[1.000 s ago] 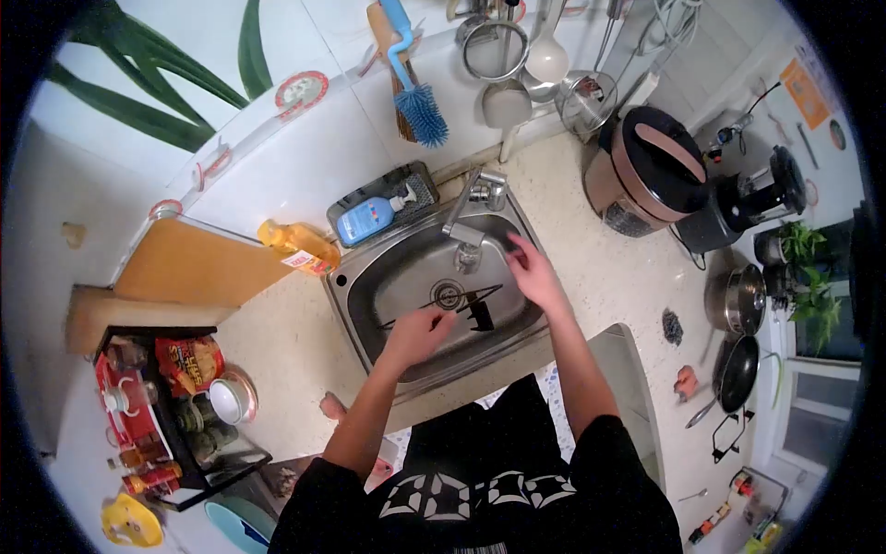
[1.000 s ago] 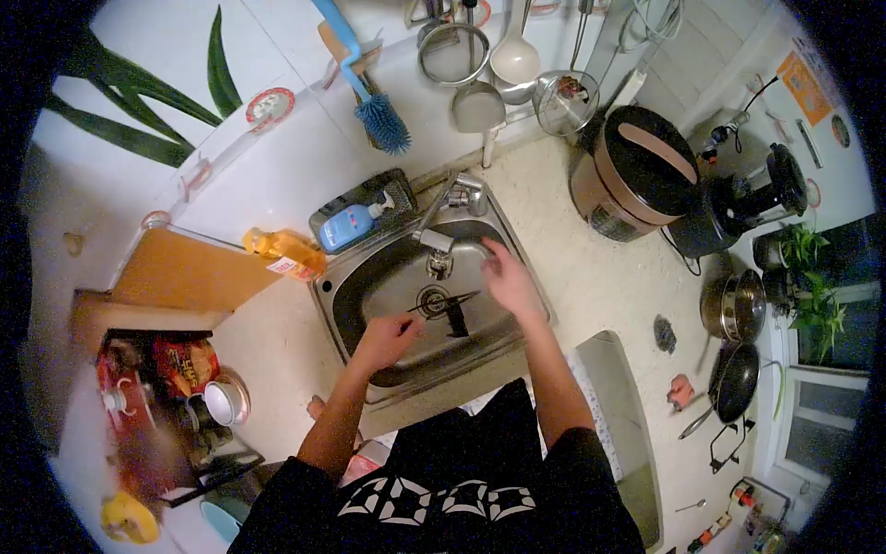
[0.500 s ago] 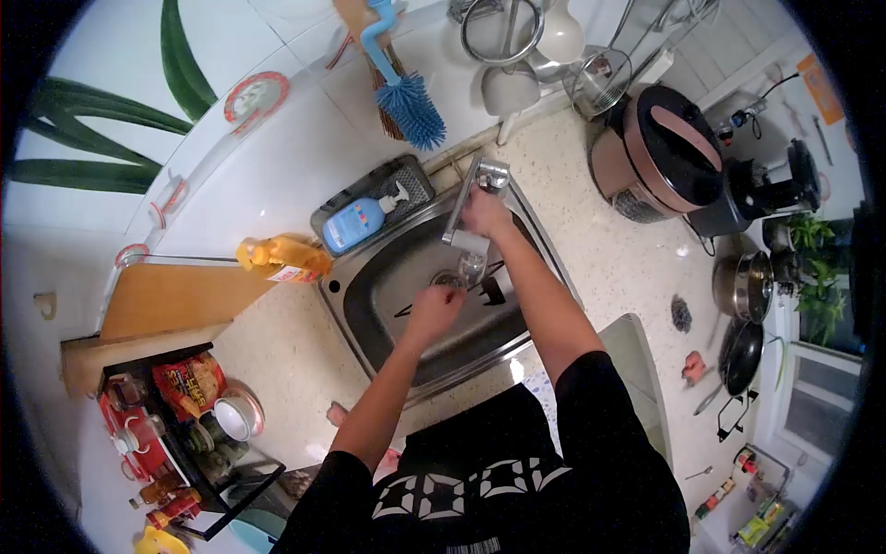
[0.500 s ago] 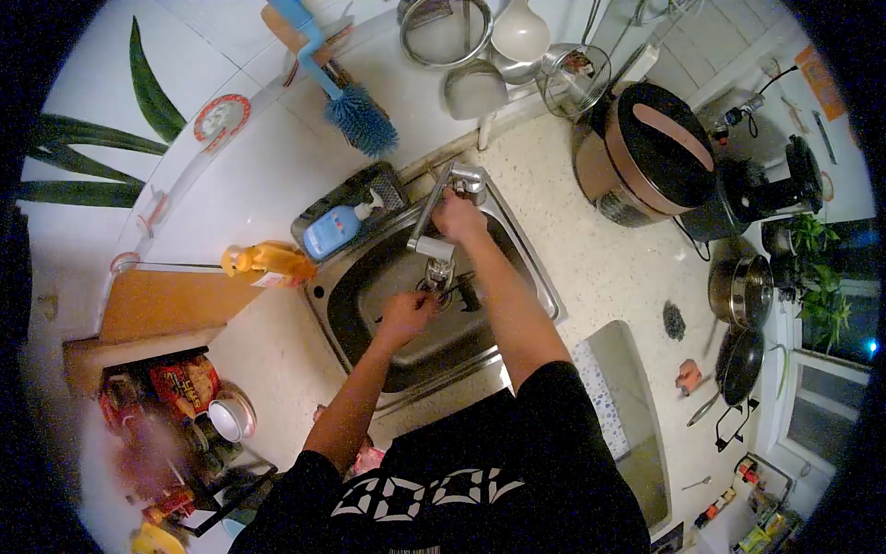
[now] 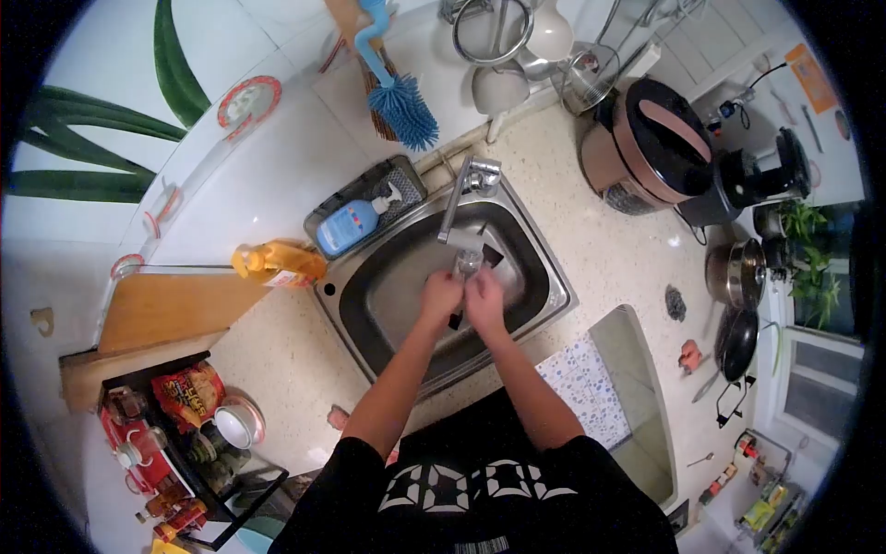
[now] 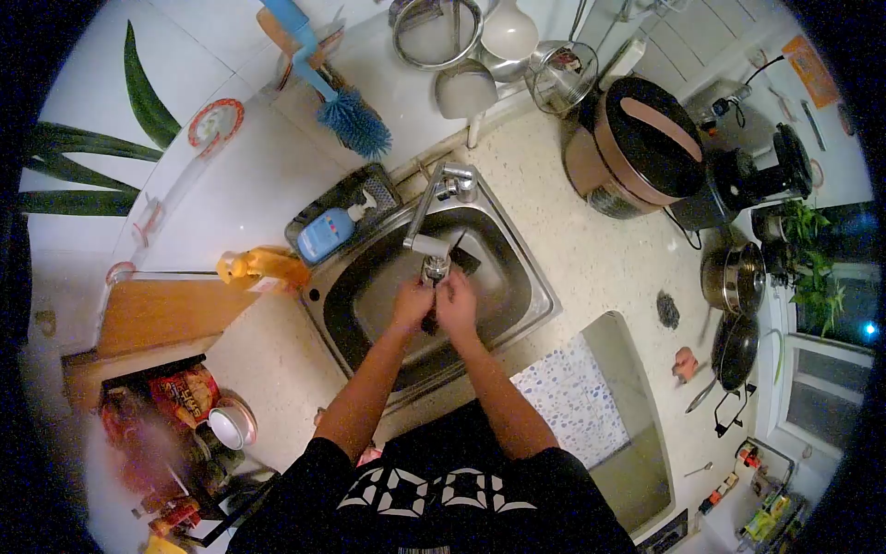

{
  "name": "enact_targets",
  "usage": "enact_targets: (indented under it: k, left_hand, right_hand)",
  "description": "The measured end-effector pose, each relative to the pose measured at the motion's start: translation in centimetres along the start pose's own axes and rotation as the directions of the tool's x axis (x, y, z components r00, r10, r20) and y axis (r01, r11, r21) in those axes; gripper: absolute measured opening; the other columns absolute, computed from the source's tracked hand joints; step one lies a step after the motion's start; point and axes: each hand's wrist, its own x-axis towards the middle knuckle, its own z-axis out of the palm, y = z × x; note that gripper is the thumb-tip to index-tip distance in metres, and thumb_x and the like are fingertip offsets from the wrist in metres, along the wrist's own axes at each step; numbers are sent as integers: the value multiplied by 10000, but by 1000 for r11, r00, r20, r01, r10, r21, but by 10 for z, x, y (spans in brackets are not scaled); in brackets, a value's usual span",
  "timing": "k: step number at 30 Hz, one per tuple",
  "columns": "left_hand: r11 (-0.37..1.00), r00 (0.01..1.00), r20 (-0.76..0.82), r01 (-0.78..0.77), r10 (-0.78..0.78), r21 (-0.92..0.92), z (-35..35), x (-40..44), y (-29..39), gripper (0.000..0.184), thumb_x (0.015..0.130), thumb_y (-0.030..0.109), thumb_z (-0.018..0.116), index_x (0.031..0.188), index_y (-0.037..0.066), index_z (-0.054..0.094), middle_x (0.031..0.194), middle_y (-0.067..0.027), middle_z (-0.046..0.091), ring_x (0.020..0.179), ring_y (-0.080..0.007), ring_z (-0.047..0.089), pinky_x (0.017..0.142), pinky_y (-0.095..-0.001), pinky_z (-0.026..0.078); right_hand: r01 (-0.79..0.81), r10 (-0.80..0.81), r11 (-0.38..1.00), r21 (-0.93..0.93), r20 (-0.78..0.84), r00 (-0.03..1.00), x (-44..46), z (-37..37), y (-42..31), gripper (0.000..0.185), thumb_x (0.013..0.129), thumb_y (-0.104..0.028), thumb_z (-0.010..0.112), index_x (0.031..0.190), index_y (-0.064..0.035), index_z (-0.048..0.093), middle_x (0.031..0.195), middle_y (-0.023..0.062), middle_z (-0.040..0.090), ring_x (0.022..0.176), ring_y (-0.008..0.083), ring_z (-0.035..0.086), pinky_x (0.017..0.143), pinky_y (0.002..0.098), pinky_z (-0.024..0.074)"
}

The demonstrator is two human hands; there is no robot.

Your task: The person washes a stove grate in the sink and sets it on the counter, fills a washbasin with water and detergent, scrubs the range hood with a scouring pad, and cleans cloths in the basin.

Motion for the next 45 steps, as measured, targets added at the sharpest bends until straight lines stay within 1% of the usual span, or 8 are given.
enact_targets:
  k: [3, 7, 19, 28, 31, 34, 37, 45]
  left_hand:
    - [954, 996, 45, 85, -75, -288, 0, -17, 24, 227, 899, 137, 547, 926, -38, 689, 856, -147, 710, 827, -243, 673, 735, -411, 508]
    - [803, 993, 116, 82, -16, -590, 7, -21, 22, 245, 953, 147, 513, 1059, -29, 647, 989, -125, 678, 887, -220, 635, 765, -387, 515]
    - [390, 944, 327, 285, 42, -876, 11, -1, 7, 380, 1045, 345, 403, 1179, 79, 640, 1143, -69, 694, 1018, -235, 648, 940, -377, 499]
    - [232, 911, 395, 362, 114, -903, -3, -36, 18, 452, 1039, 408, 368, 1171, 65, 630, 1153, -77, 696, 1056, -241, 638, 978, -393, 474]
    - [151, 917, 387, 370, 102, -917, -9, -49, 25, 449, 1031, 410, 374, 1148, 57, 625, 1116, -78, 700, 1027, -238, 643, 959, -384, 477]
    - [19, 931, 356, 356, 83, -934, -12, -60, 32, 416, 1027, 389, 383, 1096, 55, 620, 1067, -83, 707, 993, -230, 651, 939, -376, 482]
    - [-124, 933, 309, 334, 186, -934, -4, -50, 6, 392, 1017, 378, 401, 1056, 51, 612, 1085, -109, 708, 1021, -235, 654, 957, -383, 481]
    - [-186, 985, 168, 170, 24, -968, -27, -56, 10, 403, 982, 390, 449, 1052, 21, 596, 1261, -192, 656, 1213, -304, 604, 1078, -445, 442]
  right_hand:
    - [-369, 327, 864, 343, 175, 929, -10, 12, 4, 329, 960, -107, 512, 1264, -6, 590, 1250, 180, 619, 1160, 334, 591, 1016, 412, 437]
    - [-147, 168, 975, 169, -120, 978, -13, 30, 3, 513, 992, -87, 486, 1476, 41, 370, 1448, 239, 478, 1320, 310, 493, 1123, 368, 352]
    - [-433, 465, 779, 454, 45, 884, -1, 25, -20, 504, 969, -130, 584, 1413, -6, 378, 1257, 124, 594, 1137, 212, 565, 967, 349, 459]
    - [-406, 421, 861, -306, -21, 907, -3, 9, -32, 392, 1007, -347, 471, 1351, -159, 478, 974, 280, 681, 902, 488, 656, 767, 551, 513]
    - [-180, 175, 971, -158, -45, 983, -5, 4, -19, 356, 1001, -297, 468, 1304, -128, 550, 854, 263, 687, 819, 505, 655, 726, 607, 493]
    - [-144, 185, 946, -290, 118, 976, -8, -19, -35, 366, 971, -255, 531, 1274, -57, 581, 996, 284, 680, 926, 497, 648, 808, 590, 492]
    - [238, -304, 890, -388, -117, 946, -21, -28, -23, 435, 934, -191, 590, 1320, 4, 544, 1204, 289, 625, 1136, 476, 584, 967, 547, 451]
    - [78, -101, 929, -362, -45, 994, -35, -15, 19, 503, 964, -432, 573, 1273, -36, 600, 1218, 194, 645, 1215, 331, 570, 1151, 564, 199]
